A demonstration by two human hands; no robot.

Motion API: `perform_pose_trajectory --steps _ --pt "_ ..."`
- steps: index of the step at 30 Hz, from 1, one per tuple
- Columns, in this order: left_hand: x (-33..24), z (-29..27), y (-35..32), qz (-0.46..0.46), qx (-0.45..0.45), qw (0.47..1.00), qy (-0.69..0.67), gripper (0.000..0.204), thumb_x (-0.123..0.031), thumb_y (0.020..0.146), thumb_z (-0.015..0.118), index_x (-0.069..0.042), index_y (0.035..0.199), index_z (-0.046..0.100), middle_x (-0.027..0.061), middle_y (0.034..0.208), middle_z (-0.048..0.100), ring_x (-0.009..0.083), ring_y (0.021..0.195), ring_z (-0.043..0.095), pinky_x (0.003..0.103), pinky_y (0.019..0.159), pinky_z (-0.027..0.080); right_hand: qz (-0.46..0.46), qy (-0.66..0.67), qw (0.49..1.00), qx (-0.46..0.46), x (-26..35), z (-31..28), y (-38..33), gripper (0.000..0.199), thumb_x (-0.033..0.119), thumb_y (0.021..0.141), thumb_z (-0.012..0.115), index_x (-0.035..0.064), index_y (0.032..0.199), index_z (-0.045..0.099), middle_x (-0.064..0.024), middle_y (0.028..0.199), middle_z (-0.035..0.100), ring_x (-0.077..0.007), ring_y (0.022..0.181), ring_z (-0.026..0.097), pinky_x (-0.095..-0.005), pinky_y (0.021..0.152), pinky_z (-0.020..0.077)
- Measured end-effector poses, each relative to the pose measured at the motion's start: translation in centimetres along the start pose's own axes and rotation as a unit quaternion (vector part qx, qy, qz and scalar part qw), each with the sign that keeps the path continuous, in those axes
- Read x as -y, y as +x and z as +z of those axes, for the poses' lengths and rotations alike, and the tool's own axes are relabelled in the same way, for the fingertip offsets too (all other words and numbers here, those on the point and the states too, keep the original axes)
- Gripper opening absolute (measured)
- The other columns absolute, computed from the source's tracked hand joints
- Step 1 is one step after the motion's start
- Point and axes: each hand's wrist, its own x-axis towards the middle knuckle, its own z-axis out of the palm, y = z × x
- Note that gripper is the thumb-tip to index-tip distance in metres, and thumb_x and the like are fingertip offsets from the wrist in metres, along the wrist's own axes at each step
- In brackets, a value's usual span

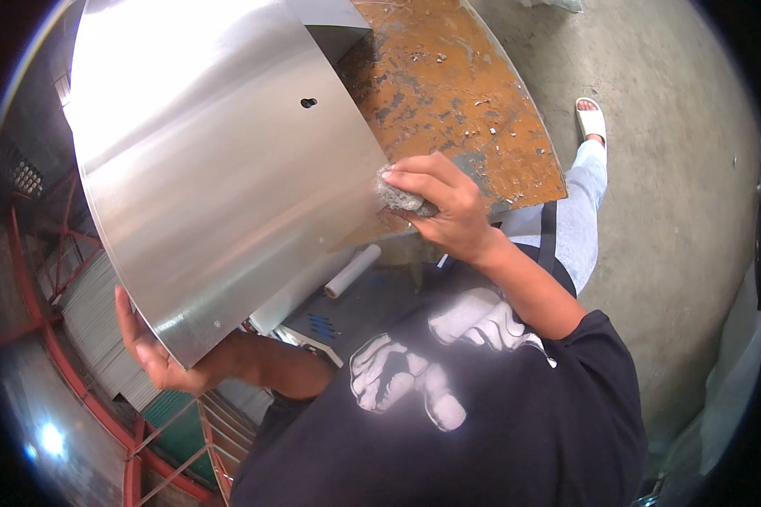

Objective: The person applies a viscous substance from a small container onto a curved stainless steel panel using a wooden stick, then wipes the panel with a cloth. The person repeats the application and wiping on different sections of the panel.

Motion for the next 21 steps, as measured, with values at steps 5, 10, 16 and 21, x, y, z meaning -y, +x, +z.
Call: perform_pose_trajectory --steps 5,10,16,21 --pt "0.8 -0.5 0.0 0.177 0.022 0.963 0.204 0.061 -0.029 0.097 0.029 0.017 0.127 0.056 0.0307 0.119 0.066 0.0370 0.101 0.070 0.046 0.087 0.061 -0.008 -0.098 0.995 0.031 1.8 -0.9 -2.0 0.042 -0.003 0.063 0.078 0.0058 0.104 0.071 -0.0084 0.099 0.069 -0.0287 0.087 0.066 -0.0409 0.072 0.0541" --pt "1.9 -1.2 -0.4 0.178 0.024 0.970 0.163 0.061 -0.029 0.098 0.032 0.021 0.116 0.062 0.0336 0.116 0.067 0.0365 0.093 0.071 0.045 0.085 0.060 0.033 -0.035 0.972 0.230 6.9 -6.8 -6.0 0.036 0.008 0.072 0.085 0.0040 0.104 0.071 -0.0101 0.096 0.069 -0.0283 0.082 0.066 -0.0406 0.070 0.0534" --pt "1.6 -2.3 -1.1 0.031 0.019 0.998 0.057 0.074 -0.047 0.098 0.031 0.013 0.126 0.064 0.0225 0.124 0.070 0.0297 0.108 0.067 0.041 0.102 0.048 0.245 -0.223 0.943 0.029 6.1 -19.9 -3.9 0.031 0.007 0.080 0.086 -0.0001 0.106 0.071 -0.0135 0.100 0.071 -0.0258 0.089 0.068 -0.0353 0.082 0.0541" --pt "-1.3 -3.2 1.0 -0.189 0.038 0.980 -0.041 0.083 -0.055 0.106 0.014 0.006 0.124 0.067 0.0162 0.120 0.072 0.0220 0.102 0.065 0.035 0.101 0.043 0.338 -0.240 0.910 -0.028 3.4 -35.3 0.7 0.034 0.014 0.087 0.081 -0.0060 0.111 0.068 -0.0150 0.103 0.071 -0.0221 0.091 0.065 -0.0364 0.083 0.0528"
